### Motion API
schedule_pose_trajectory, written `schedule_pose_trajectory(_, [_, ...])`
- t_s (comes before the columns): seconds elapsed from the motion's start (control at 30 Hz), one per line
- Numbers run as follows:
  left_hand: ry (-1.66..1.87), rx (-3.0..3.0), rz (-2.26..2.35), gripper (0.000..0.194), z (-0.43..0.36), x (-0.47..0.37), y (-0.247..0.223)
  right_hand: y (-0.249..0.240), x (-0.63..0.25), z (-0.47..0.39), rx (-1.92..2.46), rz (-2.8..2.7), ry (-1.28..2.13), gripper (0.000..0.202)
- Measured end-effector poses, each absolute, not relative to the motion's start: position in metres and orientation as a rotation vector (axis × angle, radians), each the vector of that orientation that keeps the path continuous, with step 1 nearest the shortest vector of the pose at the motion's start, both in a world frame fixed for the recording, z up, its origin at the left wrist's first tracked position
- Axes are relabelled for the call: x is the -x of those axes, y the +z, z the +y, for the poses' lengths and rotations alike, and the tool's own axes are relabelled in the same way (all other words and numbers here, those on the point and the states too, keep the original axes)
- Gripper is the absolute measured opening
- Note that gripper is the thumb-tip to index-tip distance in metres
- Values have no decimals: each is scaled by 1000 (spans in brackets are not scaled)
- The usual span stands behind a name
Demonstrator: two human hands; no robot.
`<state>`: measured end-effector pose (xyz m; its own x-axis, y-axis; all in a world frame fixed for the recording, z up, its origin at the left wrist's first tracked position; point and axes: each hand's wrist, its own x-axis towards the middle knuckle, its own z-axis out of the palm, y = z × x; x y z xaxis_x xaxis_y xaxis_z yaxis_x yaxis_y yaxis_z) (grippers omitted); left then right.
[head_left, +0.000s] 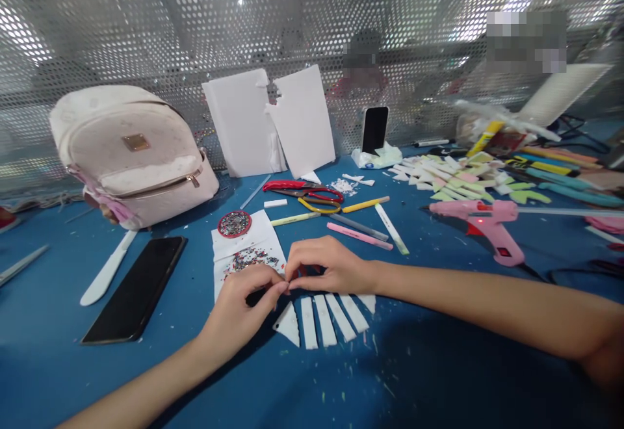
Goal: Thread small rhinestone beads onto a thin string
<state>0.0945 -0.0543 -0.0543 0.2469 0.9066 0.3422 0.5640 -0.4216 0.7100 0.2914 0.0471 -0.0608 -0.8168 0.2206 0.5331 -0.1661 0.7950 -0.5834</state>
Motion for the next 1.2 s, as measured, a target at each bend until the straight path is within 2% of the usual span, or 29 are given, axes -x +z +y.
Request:
schedule_pose_trajectory(0.33, [1114, -2302, 1073, 18, -65, -91, -55, -61, -291, 45, 73, -2339, 855, 9])
schedule_pose_trajectory(0.5, [1098, -2218, 1114, 20, -61, -91, -54, -59, -291, 44, 106, -2310, 872, 2])
schedule_pose_trajectory(1.2, [961, -2284, 1274, 22, -56, -86, -52, -53, -291, 45, 194, -2254, 978, 11])
